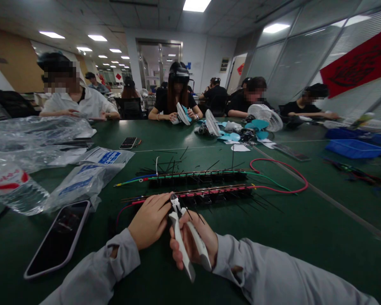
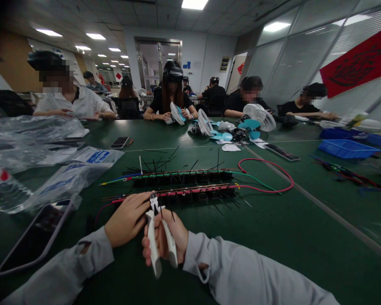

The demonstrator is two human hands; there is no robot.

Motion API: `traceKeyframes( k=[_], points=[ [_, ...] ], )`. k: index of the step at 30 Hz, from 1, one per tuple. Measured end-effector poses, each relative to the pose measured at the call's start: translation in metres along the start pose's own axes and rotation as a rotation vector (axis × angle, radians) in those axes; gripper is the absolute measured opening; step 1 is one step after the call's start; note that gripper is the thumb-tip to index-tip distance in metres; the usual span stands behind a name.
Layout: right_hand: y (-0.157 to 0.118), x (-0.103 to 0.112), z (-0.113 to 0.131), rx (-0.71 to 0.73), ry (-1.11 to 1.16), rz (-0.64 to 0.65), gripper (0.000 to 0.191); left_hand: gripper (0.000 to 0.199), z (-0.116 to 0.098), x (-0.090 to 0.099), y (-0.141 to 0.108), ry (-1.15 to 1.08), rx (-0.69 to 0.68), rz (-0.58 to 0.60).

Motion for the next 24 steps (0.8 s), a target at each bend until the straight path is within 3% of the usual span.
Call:
traceKeyframes(
  k=[9, 24],
  points=[
    [-0.001, 0.002, -0.003, -0.024, -0.027, -0.059, 0.038, 0.044, 0.001, 0.0, 0.0, 0.0, -0.003, 0.005],
    [0.003, -0.007, 0.007, 0.067, 0.023, 0.117, 0.047, 0.045, 0.004, -0.004, 0.002, -0.021, -0.025, 0.038]
  ],
)
Point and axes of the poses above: each hand's wrist, its own y-axis towards the middle knuckle, its own x-axis out of the back of the hand, z = x × y, the point moved 10 cm from there along y, towards the middle knuckle, and after that the axes turned 4 degrees about -y, right-handed, at the moved point
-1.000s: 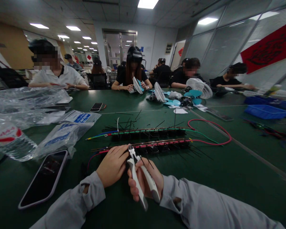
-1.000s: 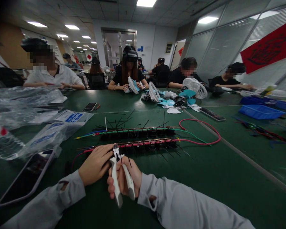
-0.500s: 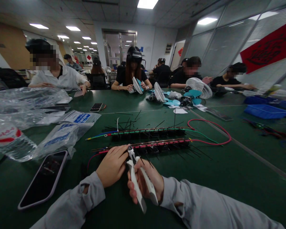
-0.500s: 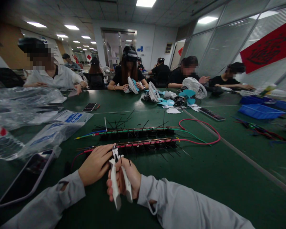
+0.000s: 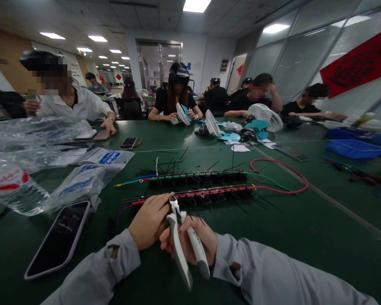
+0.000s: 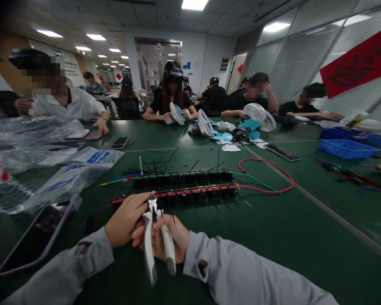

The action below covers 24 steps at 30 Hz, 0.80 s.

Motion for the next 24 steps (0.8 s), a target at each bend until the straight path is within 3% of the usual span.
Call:
traceKeyframes(
  k=[7, 24],
  points=[
    [-0.004, -0.0065, -0.0027, -0.041, -0.023, 0.09, 0.052, 0.047, -0.0041, 0.0012, 0.0006, -0.016, -0.005, 0.019],
    [-0.0027, -0.005, -0.0029, -0.034, -0.011, 0.066, 0.046, 0.04, -0.0028, 0.0027, 0.0013, -0.006, 0.028, -0.032]
  ],
)
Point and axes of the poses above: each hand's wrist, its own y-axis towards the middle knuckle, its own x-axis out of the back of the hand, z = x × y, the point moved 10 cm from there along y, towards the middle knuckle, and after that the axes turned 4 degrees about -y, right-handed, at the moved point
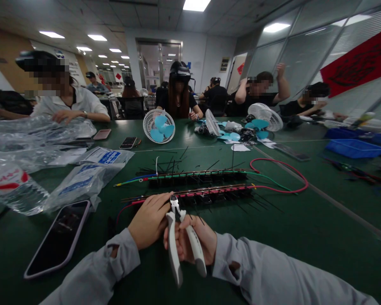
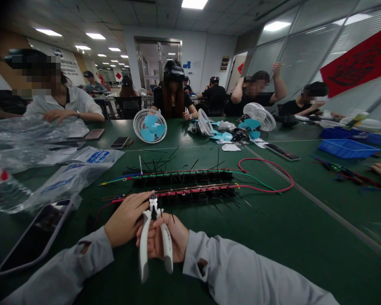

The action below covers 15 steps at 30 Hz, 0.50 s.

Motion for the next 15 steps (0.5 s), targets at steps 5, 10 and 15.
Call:
traceKeyframes(
  k=[5, 10, 15],
  points=[
    [-0.002, -0.0006, 0.0002, -0.004, -0.011, -0.039, 0.043, 0.04, -0.0014, 0.0, 0.0002, 0.009, 0.005, 0.021],
    [-0.002, -0.0035, -0.0001, -0.008, 0.019, -0.008, 0.041, 0.041, -0.0005, -0.0012, 0.0008, 0.004, -0.003, 0.014],
    [-0.0016, -0.0012, 0.0003, 0.004, 0.031, -0.036, 0.041, 0.044, -0.001, 0.0004, 0.0006, -0.016, -0.014, -0.005]
  ],
)
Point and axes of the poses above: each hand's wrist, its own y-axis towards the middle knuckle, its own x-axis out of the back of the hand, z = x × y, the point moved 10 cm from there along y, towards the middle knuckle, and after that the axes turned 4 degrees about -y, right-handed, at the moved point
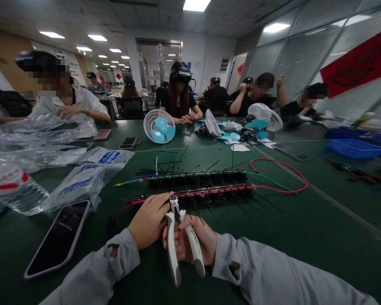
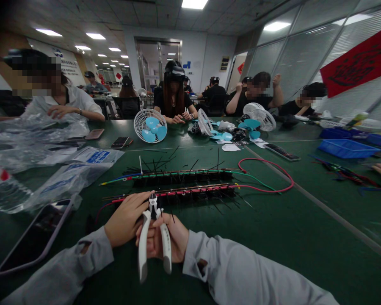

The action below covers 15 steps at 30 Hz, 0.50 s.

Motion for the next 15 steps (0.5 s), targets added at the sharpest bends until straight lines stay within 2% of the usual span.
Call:
traceKeyframes(
  k=[9, 15],
  points=[
    [0.0016, 0.0038, 0.0048, 0.056, -0.005, -0.075, 0.034, 0.045, -0.0005, 0.001, -0.0002, 0.015, 0.002, -0.01],
    [0.0002, -0.0008, 0.003, 0.032, 0.003, -0.029, 0.036, 0.043, 0.0009, -0.0008, 0.0006, 0.035, 0.01, 0.012]
  ],
)
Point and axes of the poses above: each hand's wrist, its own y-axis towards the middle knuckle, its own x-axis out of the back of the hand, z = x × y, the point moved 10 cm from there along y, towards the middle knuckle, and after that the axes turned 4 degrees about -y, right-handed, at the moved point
